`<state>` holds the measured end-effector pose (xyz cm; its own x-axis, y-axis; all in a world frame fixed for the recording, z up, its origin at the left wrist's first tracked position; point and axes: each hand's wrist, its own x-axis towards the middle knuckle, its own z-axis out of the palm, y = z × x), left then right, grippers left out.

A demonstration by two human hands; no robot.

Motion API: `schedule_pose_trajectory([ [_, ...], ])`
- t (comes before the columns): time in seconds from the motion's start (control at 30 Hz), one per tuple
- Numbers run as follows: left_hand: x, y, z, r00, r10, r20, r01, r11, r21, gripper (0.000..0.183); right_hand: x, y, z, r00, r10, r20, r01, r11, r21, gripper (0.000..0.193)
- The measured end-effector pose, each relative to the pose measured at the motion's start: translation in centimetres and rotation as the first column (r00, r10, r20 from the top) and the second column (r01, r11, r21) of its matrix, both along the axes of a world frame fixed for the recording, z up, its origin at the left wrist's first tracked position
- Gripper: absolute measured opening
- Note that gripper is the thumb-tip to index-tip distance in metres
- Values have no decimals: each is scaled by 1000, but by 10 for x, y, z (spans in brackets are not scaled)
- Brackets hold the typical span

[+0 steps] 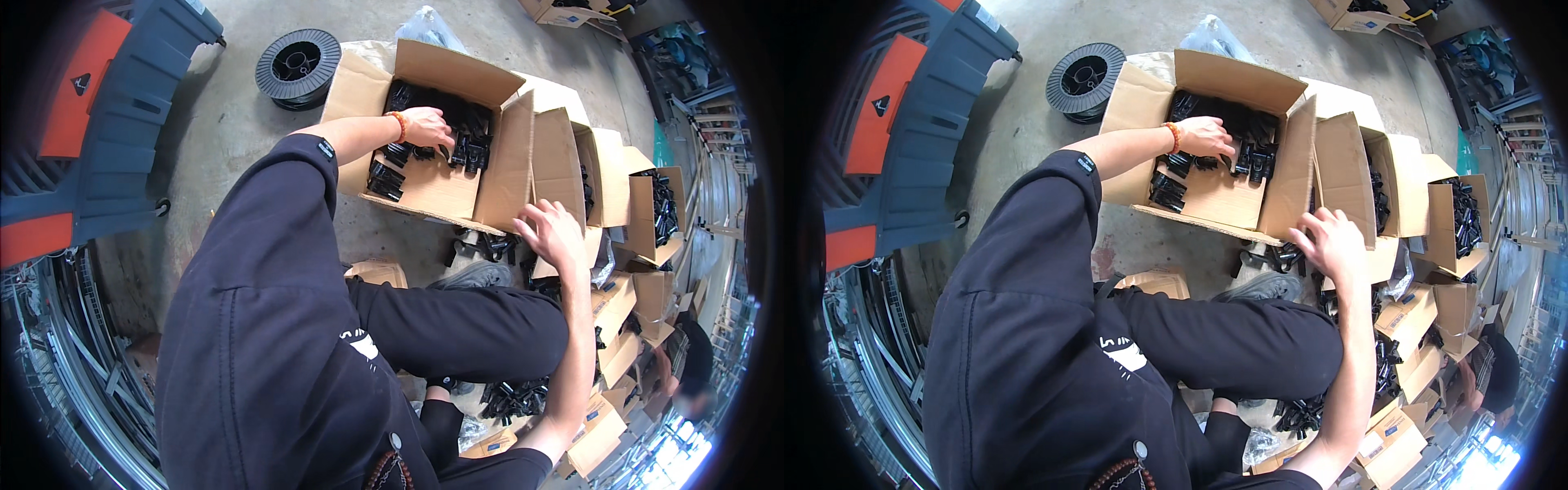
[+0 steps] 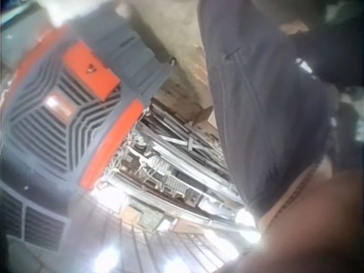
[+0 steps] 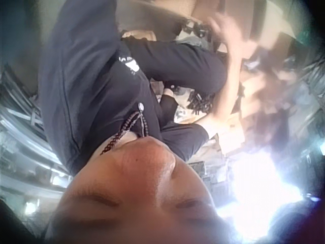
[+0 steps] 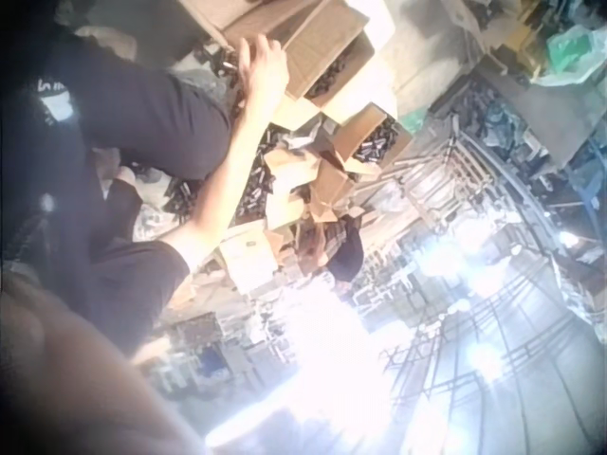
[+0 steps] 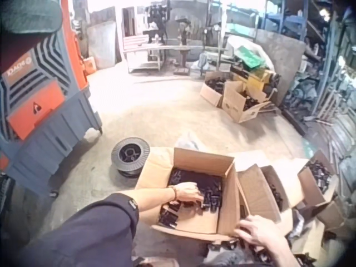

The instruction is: The person picks up black metal components and smaller circular metal rings from cardboard boxes on the floor, fits a ring onto the end of a black metal component, and places the assembled piece into a different cardboard box.

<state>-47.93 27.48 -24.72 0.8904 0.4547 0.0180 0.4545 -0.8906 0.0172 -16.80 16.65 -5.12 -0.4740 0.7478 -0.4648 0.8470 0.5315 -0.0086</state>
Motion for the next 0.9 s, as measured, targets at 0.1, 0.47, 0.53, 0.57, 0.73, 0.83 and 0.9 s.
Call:
schedule_pose_trajectory([
  [0.1, -10, -4, -1, 990, 89, 106, -80, 993, -83, 21, 20, 0, -19, 984, -134, 120, 131, 991, 31, 35],
  [0.47, -9, -1, -9, 999, 14, -43, -15, 1000, -24, 27, 92, -68, -146, 949, -312, -40, 314, 938, 149, 60],
  [0.53, -7, -5, -14, 986, 58, -157, -66, 997, -51, 35, 84, -74, -150, 933, -337, -129, 355, 923, 151, 60],
  [0.57, -2, -12, -7, 980, 74, -184, -86, 995, -54, 37, 85, -76, -150, 935, -318, -160, 344, 921, 183, 59],
  [0.73, 14, -25, 4, 968, 141, -206, -153, 987, -48, 43, 93, -77, -146, 932, -312, -184, 346, 917, 198, 57],
  [0.83, 9, -26, -15, 971, 130, -200, -134, 991, -7, 42, 89, -70, -145, 931, -300, -208, 339, 922, 185, 55],
  [0.9, 12, -29, -15, 971, 157, -180, -169, 984, -54, 38, 92, -71, -146, 925, -309, -221, 351, 917, 188, 54],
])
